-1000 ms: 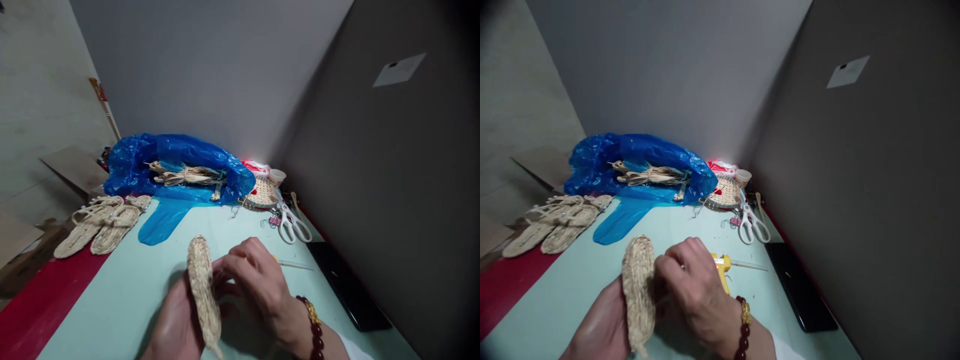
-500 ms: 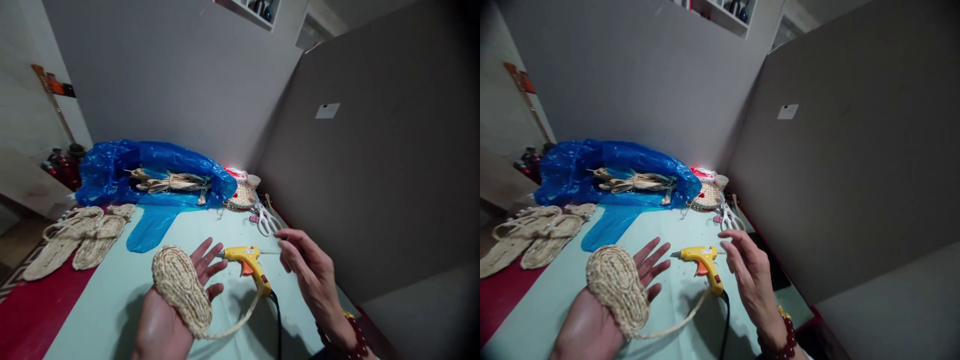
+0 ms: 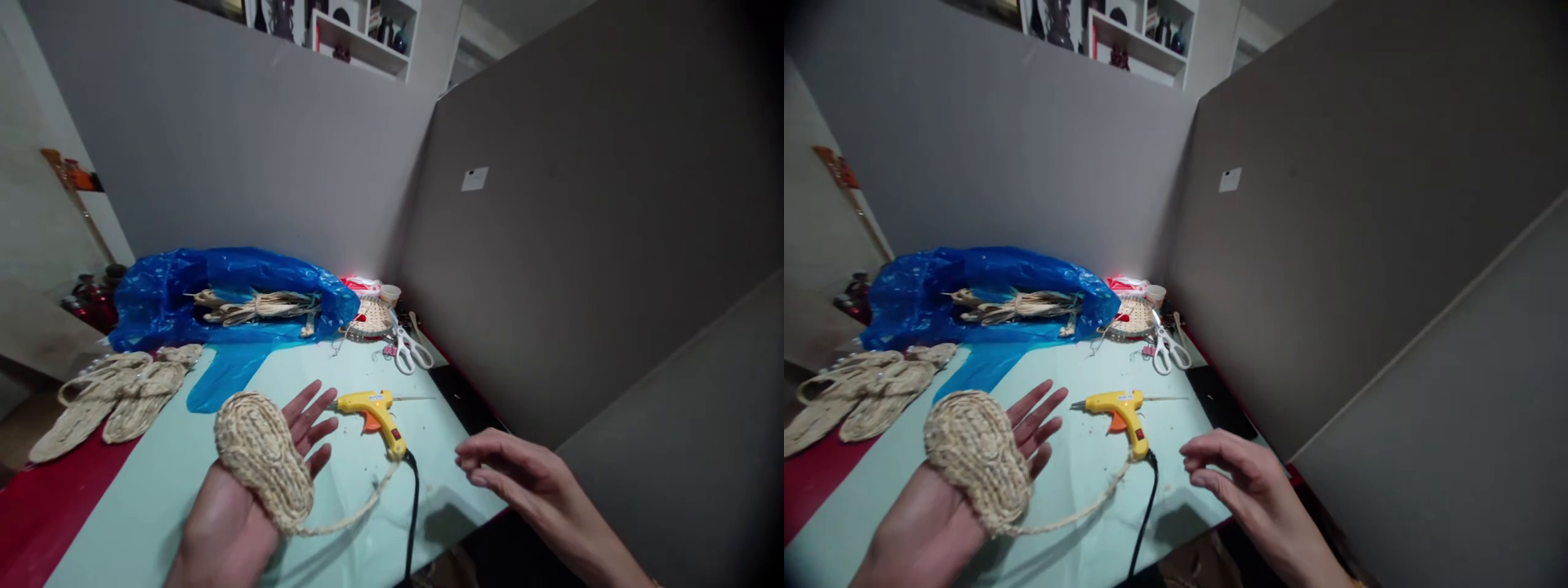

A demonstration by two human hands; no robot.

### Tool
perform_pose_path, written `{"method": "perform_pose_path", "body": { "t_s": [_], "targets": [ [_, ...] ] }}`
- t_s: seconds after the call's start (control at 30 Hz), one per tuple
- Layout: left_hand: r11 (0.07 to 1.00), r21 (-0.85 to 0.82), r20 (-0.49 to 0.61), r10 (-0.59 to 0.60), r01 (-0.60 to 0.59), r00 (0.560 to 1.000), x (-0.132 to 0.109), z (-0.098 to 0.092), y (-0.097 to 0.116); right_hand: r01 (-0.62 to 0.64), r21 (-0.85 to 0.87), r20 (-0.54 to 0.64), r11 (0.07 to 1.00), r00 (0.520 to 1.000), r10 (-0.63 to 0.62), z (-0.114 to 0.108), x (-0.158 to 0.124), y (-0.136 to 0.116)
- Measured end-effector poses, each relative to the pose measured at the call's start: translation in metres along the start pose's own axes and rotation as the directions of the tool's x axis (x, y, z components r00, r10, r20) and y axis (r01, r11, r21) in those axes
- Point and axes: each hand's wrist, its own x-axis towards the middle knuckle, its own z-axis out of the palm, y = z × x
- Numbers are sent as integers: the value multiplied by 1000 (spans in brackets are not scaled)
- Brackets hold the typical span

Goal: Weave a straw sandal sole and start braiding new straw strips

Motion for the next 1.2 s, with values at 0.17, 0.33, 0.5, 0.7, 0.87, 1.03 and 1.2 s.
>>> {"method": "perform_pose_path", "body": {
  "t_s": [0.17, 0.33, 0.5, 0.7, 0.87, 1.03, 1.2],
  "targets": [
    [995, -102, 94, -13, 23, 995, -4, 10, -16, 191, 47, -31, 981, 981, -190, -12, 7, 18],
    [978, -176, 237, -68, 112, 969, 0, 16, -38, 219, 113, -174, 969, 965, -198, 16, 38, 5],
    [979, -156, 230, -93, 131, 969, 6, 29, -60, 265, 41, -112, 963, 959, -259, 50, 57, -9],
    [995, -10, -54, -95, 95, 994, 8, 38, -74, 131, -57, -105, 990, 985, -137, 78, 59, 4],
    [995, -19, 61, -93, 94, 994, 10, 32, -70, 107, -100, -145, 989, 982, -121, 94, 64, 0],
    [996, -72, 101, -39, 47, 994, 9, 29, -66, 100, -143, -124, 985, 985, -118, 101, 75, -11],
    [999, -18, 106, -34, 37, 994, 1, 33, -57, 103, -224, -134, 969, 982, -135, 98, 92, -15]
  ]
}}
